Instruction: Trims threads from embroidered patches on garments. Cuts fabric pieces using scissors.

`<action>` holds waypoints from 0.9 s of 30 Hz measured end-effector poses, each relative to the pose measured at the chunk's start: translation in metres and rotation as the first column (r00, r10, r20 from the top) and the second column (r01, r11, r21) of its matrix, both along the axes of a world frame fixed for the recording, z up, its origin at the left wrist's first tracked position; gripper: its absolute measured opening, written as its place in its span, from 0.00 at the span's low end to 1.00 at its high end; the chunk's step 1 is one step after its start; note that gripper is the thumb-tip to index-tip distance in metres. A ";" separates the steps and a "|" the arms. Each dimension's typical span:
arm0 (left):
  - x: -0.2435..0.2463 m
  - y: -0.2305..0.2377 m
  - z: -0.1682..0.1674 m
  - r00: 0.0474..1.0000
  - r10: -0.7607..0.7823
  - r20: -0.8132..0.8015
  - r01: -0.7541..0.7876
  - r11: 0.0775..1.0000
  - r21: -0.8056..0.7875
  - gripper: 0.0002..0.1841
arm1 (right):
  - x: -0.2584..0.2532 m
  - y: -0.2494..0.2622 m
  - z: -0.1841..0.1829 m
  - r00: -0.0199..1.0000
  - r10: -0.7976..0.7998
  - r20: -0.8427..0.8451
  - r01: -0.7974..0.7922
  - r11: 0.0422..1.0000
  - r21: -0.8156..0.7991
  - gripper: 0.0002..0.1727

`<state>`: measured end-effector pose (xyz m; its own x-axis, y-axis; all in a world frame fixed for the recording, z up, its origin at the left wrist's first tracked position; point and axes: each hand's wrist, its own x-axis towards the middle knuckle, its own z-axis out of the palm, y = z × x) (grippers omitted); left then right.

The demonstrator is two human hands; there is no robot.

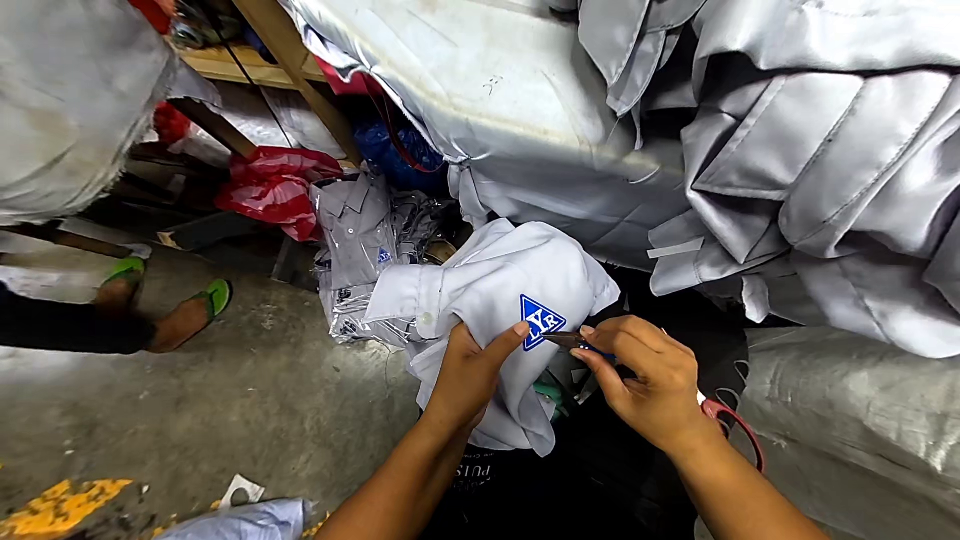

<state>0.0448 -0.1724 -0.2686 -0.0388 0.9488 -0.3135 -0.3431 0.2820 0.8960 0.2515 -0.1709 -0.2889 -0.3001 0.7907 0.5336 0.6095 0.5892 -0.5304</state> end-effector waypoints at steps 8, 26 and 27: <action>0.000 0.000 -0.001 1.000 0.017 0.007 -0.017 1.000 -0.001 0.09 | -0.003 0.002 -0.005 0.997 0.004 -0.081 -0.008 0.999 -0.047 0.11; 0.003 -0.002 -0.002 0.999 0.052 -0.010 -0.052 0.998 -0.020 0.09 | -0.004 0.003 -0.011 0.997 0.022 -0.074 -0.026 0.998 -0.059 0.12; 0.004 -0.002 -0.003 0.998 0.059 -0.005 -0.059 0.998 -0.024 0.09 | -0.004 0.003 -0.011 0.996 0.025 -0.083 -0.031 0.997 -0.071 0.12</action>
